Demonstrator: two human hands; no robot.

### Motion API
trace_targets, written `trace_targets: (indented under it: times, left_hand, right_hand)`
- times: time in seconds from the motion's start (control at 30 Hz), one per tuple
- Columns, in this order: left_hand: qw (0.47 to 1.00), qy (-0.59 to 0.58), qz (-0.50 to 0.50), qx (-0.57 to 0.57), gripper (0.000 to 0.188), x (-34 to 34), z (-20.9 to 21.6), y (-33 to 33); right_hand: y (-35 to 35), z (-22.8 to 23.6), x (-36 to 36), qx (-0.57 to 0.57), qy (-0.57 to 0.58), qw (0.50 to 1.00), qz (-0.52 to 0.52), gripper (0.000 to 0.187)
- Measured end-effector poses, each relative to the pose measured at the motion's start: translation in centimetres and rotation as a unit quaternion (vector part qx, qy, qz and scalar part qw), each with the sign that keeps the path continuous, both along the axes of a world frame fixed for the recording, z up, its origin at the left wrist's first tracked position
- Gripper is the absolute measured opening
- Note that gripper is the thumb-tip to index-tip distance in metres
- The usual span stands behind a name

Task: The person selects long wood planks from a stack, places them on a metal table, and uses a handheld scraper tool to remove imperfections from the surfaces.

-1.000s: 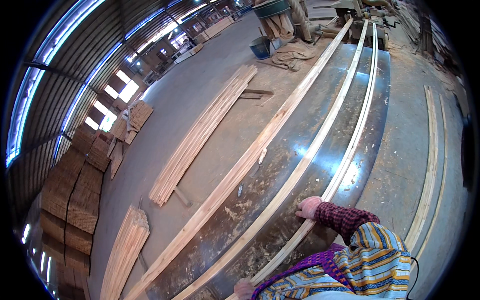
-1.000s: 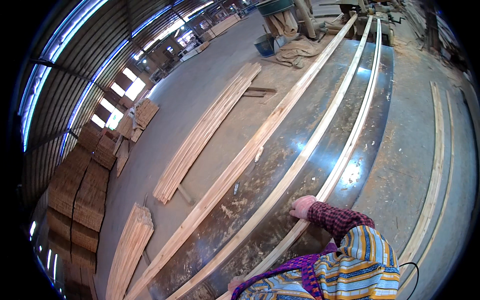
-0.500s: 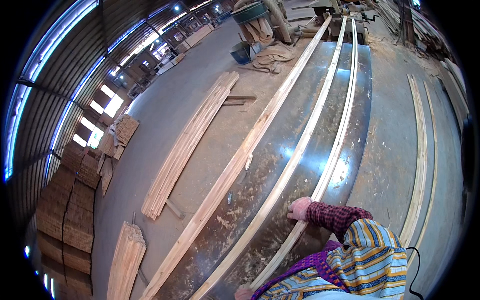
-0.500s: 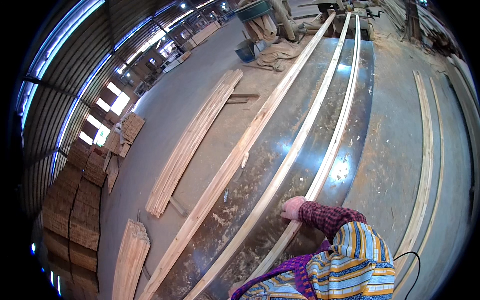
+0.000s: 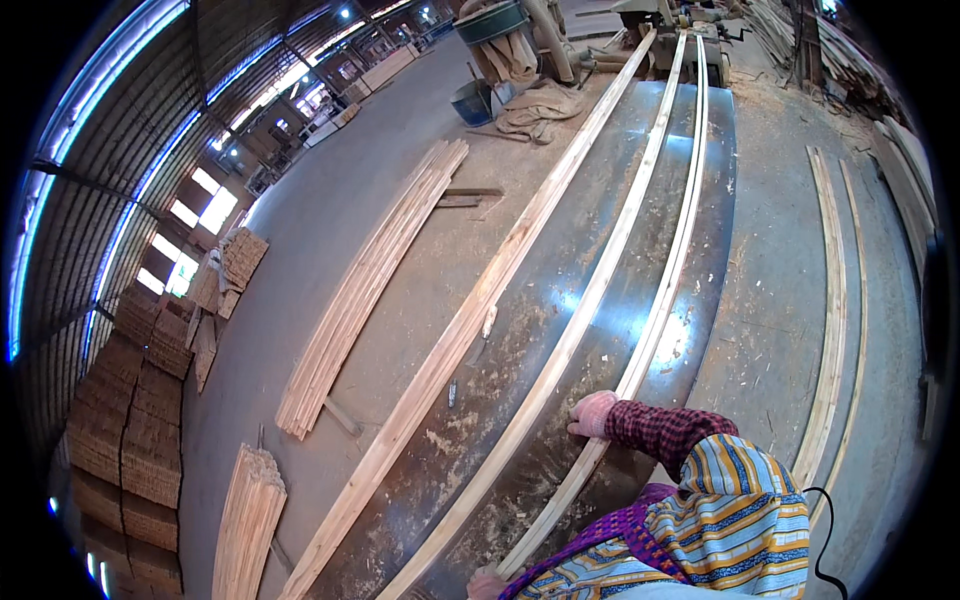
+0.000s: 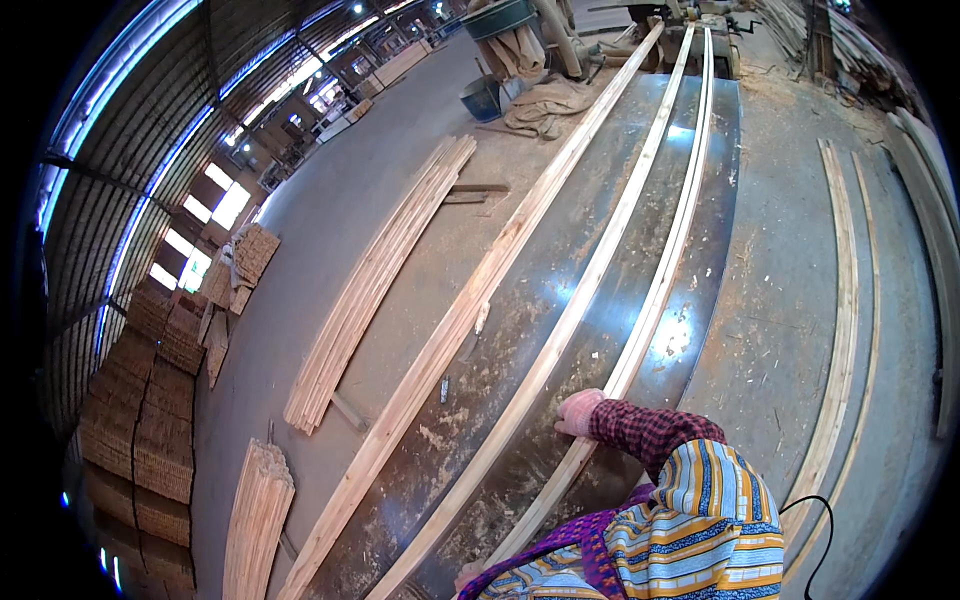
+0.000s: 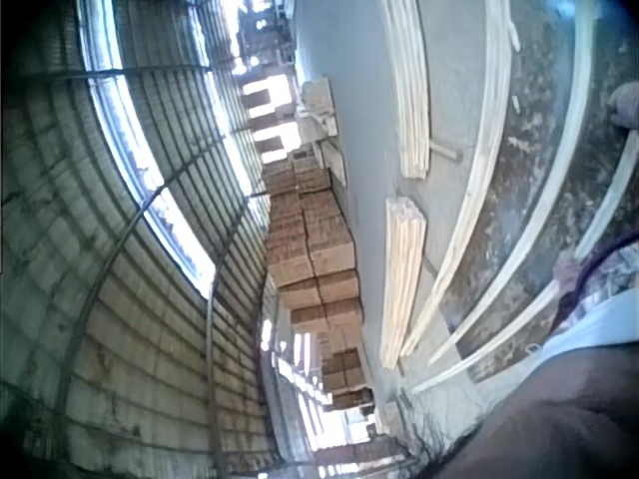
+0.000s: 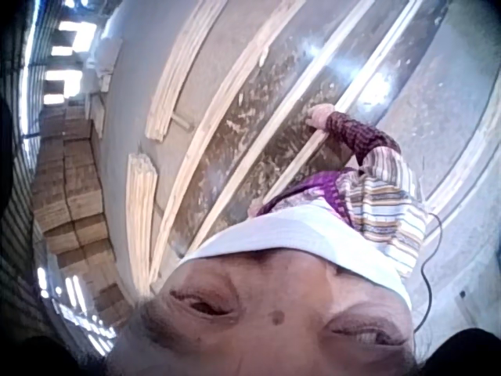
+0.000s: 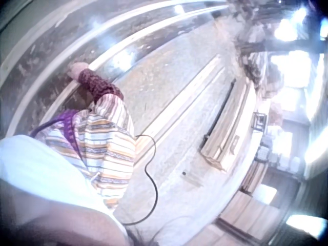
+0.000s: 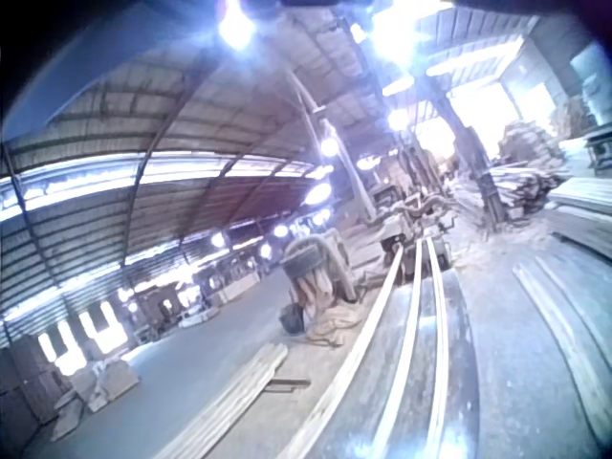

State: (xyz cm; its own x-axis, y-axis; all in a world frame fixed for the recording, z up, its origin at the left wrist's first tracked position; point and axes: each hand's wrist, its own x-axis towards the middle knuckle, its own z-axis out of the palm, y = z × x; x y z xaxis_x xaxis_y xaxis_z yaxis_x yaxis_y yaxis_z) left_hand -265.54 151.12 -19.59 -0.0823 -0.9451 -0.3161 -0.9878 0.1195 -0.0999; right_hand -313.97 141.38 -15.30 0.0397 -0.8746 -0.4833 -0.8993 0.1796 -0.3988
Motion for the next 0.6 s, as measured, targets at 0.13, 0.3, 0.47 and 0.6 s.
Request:
trace_targets:
  times: [0.13, 0.3, 0.47, 0.6]
  left_hand:
    - [1.000, -0.008, 0.000, 0.006, 0.025, -0.5, 0.0, -0.5]
    - [1.000, -0.009, -0.004, 0.013, 0.032, -0.9, 0.0, -0.6]
    - [1.000, -0.015, -0.006, 0.019, 0.039, -1.4, 0.3, -0.9]
    - [0.999, -0.015, -0.010, 0.031, 0.046, -1.3, 0.6, -0.9]
  right_hand:
    - [0.2, 0.1, -0.1, -0.010, 0.002, 1.000, -0.002, 0.048]
    - [0.5, 1.0, 0.1, -0.017, 0.009, 1.000, -0.006, 0.047]
    - [0.4, 1.1, 0.5, -0.019, 0.021, 0.999, -0.021, 0.046]
    - [0.5, 1.2, 0.5, -0.020, 0.026, 0.999, -0.032, 0.044]
